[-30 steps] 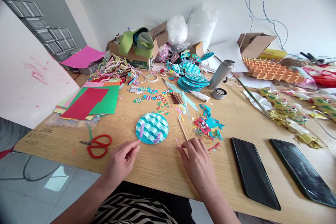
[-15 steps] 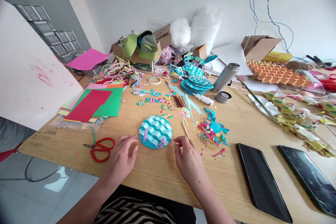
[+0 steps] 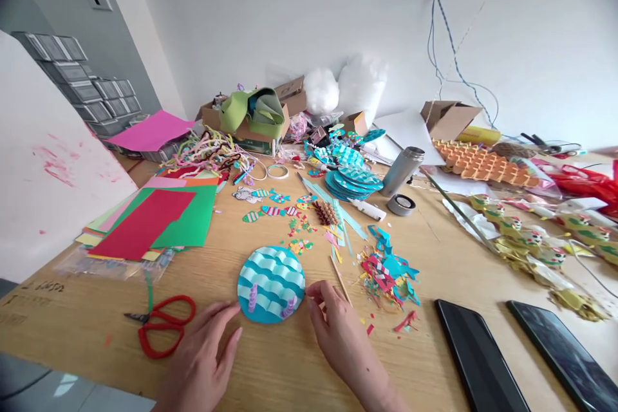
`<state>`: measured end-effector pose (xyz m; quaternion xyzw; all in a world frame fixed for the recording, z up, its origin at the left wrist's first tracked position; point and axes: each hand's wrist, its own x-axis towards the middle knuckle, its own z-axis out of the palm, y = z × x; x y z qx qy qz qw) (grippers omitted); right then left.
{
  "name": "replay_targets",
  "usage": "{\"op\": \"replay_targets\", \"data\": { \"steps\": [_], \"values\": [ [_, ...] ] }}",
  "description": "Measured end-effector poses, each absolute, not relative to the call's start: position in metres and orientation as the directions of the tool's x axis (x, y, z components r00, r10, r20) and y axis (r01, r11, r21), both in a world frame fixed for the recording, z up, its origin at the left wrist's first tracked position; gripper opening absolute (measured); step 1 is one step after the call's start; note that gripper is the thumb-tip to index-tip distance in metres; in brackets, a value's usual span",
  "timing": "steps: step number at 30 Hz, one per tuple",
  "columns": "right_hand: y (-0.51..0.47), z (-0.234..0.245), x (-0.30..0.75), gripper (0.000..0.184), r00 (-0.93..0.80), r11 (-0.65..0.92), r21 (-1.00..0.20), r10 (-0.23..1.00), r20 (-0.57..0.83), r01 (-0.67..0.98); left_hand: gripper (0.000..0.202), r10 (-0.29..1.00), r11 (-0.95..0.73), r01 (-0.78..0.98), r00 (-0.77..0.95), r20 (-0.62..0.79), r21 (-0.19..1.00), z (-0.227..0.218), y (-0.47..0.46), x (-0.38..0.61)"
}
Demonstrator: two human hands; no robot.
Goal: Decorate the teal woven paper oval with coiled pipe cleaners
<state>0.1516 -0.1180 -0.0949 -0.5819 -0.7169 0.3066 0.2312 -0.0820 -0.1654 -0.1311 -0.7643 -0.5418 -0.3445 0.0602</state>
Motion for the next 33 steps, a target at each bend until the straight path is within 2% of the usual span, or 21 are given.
{"op": "replay_targets", "data": {
  "steps": [4, 8, 11, 13, 17, 22, 25, 28, 33],
  "values": [
    [-0.112, -0.085, 0.15, 0.019, -0.282, 0.165, -0.698, 0.958, -0.055, 0.697, 0.029, 0.724, -0.442, 0.871, 0.205, 0.659, 0.214, -0.147, -0.165, -0.093],
    [-0.077, -0.07, 0.168, 0.017, -0.364, 0.247, -0.614, 0.929, -0.071, 0.75, 0.028, 0.719, -0.41, 0.874, 0.133, 0.682, 0.262, -0.164, -0.164, -0.095],
    [-0.024, -0.063, 0.187, 0.02, -0.221, 0.192, -0.495, 0.975, -0.001, 0.848, 0.026, 0.72, -0.401, 0.868, 0.1, 0.687, 0.294, -0.17, -0.164, -0.093],
    [0.016, -0.062, 0.195, 0.02, -0.14, 0.133, -0.34, 0.99, 0.004, 0.931, 0.025, 0.717, -0.399, 0.868, 0.093, 0.691, 0.297, -0.171, -0.164, -0.092],
    [0.074, -0.07, 0.19, 0.015, -0.11, 0.101, -0.232, 0.994, -0.027, 0.967, 0.025, 0.712, -0.391, 0.878, 0.098, 0.696, 0.276, -0.17, -0.164, -0.093],
    [0.096, -0.085, 0.173, 0.016, -0.05, 0.038, -0.124, 0.994, -0.093, 0.992, 0.031, 0.701, -0.437, 0.874, 0.184, 0.689, 0.212, -0.163, -0.164, -0.098],
    [0.099, -0.09, 0.168, 0.021, -0.026, 0.013, -0.12, 0.993, -0.112, 0.993, 0.033, 0.731, -0.44, 0.874, 0.215, 0.647, 0.206, -0.155, -0.167, -0.099],
    [0.1, -0.085, 0.17, 0.021, -0.014, -0.005, -0.166, 0.993, -0.115, 0.986, 0.034, 0.759, -0.425, 0.878, 0.213, 0.615, 0.221, -0.149, -0.169, -0.099],
    [0.079, -0.067, 0.184, 0.028, -0.039, 0.002, -0.35, 0.995, -0.096, 0.937, 0.034, 0.758, -0.414, 0.881, 0.194, 0.623, 0.23, -0.151, -0.169, -0.098]
  ]
}}
